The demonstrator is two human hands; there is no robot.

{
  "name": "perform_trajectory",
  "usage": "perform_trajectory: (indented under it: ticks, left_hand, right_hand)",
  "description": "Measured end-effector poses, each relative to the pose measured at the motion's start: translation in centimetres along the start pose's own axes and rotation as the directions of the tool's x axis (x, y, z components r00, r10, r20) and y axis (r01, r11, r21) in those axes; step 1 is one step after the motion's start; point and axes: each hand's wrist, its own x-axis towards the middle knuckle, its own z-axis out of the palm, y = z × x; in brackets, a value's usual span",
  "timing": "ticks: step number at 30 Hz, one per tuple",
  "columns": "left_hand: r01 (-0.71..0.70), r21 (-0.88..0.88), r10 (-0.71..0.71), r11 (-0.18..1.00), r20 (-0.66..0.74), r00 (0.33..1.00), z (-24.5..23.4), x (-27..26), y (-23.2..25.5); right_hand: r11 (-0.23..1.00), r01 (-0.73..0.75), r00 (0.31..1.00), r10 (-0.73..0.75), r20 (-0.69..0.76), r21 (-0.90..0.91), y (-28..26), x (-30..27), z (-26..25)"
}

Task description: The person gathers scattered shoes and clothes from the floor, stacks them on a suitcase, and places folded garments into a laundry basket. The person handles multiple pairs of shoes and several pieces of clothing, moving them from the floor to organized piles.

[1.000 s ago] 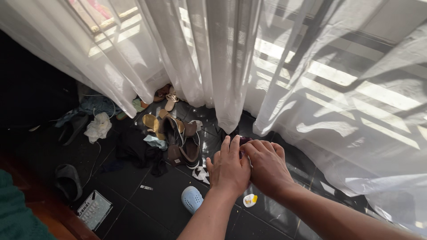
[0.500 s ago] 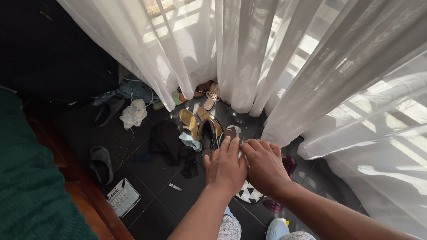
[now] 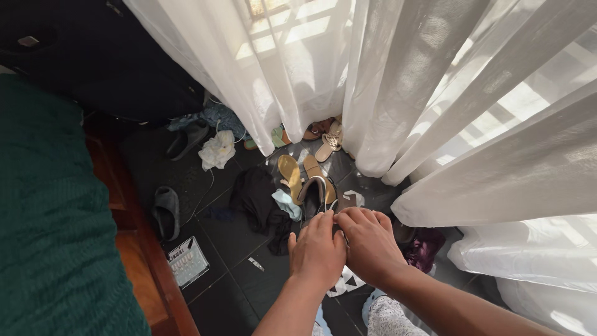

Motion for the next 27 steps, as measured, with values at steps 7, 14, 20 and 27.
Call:
perform_trajectory:
  ticks: [7, 14, 20, 27]
  left_hand:
    - [0.065, 0.142, -0.090, 0.988, 0.178, 0.980, 2.4, 4.5, 1.6]
    - [0.019, 0.261, -0.082, 0.965, 0.231, 0.969, 8.5, 12.6, -6.6]
    - [-0.009, 0.253, -0.074, 0.967, 0.314, 0.947, 16.3, 19.5, -16.8]
    - [-0.003, 0.234, -0.072, 0.972, 0.311, 0.948, 23.3, 27.2, -23.1]
  right_hand:
    - [0.990, -0.126, 0.984, 0.134, 0.121, -0.068, 5.3, 1.9, 2.4]
    - [0.951, -0.222, 0.961, 0.251, 0.115, -0.216, 9.2, 3.8, 15.9]
    - [0.937, -0.269, 0.931, 0.312, 0.188, -0.224, 12.3, 6.3, 28.6]
    - [0.910, -0.394, 0.894, 0.412, 0.178, -0.126, 16.8, 8.7, 38.1]
